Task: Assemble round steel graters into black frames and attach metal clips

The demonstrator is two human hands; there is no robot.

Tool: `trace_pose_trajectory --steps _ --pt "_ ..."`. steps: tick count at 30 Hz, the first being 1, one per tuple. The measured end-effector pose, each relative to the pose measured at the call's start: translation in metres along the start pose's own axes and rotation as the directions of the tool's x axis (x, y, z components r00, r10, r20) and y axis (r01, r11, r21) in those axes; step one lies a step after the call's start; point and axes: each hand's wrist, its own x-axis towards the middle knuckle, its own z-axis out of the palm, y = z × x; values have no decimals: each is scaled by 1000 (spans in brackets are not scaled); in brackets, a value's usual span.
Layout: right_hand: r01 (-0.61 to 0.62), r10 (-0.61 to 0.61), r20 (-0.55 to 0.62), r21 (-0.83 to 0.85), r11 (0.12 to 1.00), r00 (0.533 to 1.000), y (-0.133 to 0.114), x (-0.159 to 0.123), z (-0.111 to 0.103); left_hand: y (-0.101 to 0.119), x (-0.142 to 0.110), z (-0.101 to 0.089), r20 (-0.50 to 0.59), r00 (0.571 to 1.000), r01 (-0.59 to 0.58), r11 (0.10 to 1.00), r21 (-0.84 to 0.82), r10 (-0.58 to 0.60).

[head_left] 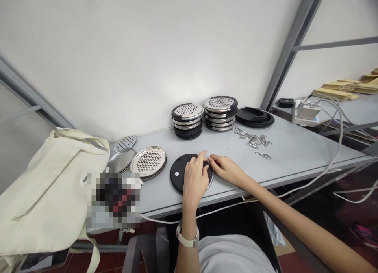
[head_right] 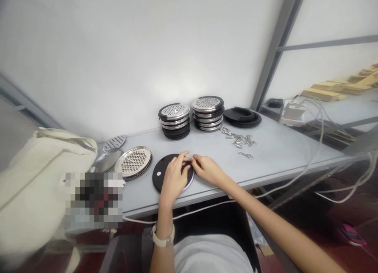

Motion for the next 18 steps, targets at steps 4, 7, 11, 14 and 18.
trace_pose_trajectory --steps 4,7,11,14,18 --pt "7 -7 8 -27 1000 1000 2 1 1 0 1 0 3 1000 7 1000 9 -7" --pt "15 -13 24 -47 999 1000 3 1 0 1 1 -1 9 1000 6 1000 3 -6" --pt "26 -23 45 -66 998 999 4 1 -1 1 0 -2 11 1000 7 1000 -5 -7" --pt "41 -38 49 -65 997 998 4 1 -1 0 0 -2 10 1000 3 1000 -9 -3" --pt "48 -47 44 -32 998 998 4 1 -1 -1 1 -2 14 1000 3 1000 -22 -2"
